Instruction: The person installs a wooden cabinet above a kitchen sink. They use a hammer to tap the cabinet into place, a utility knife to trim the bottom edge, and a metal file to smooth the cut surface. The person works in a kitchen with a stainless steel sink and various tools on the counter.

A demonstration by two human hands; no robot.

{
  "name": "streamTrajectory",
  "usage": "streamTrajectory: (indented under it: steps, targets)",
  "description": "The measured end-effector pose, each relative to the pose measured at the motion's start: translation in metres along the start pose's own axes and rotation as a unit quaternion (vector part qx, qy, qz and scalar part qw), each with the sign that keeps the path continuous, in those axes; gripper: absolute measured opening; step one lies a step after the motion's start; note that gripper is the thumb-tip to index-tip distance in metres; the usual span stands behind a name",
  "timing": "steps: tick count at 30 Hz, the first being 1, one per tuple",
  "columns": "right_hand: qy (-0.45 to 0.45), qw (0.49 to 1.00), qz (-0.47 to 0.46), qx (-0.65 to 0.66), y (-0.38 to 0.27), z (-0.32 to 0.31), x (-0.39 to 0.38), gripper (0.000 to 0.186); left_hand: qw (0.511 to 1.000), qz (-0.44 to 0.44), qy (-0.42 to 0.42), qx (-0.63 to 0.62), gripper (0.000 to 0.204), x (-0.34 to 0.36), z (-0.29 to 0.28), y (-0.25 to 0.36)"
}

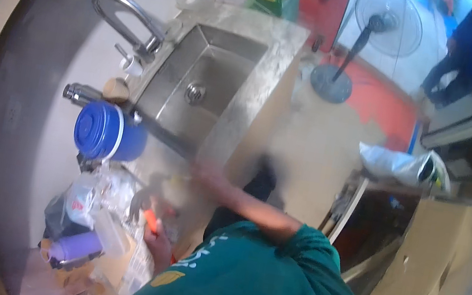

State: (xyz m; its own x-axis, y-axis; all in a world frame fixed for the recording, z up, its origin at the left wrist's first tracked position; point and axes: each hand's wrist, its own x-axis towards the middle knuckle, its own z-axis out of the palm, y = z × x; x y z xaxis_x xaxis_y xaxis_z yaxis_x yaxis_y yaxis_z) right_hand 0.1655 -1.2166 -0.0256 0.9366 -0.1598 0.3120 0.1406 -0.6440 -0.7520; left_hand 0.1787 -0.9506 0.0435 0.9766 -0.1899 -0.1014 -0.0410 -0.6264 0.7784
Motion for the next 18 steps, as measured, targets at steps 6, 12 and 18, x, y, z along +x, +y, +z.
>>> streamTrajectory:
  steps: [6, 12, 18]
  targets:
    - [-0.204, 0.951, 0.04, 0.227, -0.048, -0.134, 0.062, 0.059, 0.967, 0.144, -0.003, -0.212, 0.035, 0.047, 0.073, 0.133]
    - [-0.173, 0.951, 0.147, 0.209, 0.01, -0.226, 0.136, 0.043, 0.976, 0.177, -0.082, -0.102, 0.035, 0.134, 0.172, 0.249]
    - [-0.06, 0.983, 0.084, 0.155, 0.058, -0.329, 0.198, 0.036, 0.958, 0.253, -0.034, -0.132, 0.042, 0.17, 0.238, 0.375]
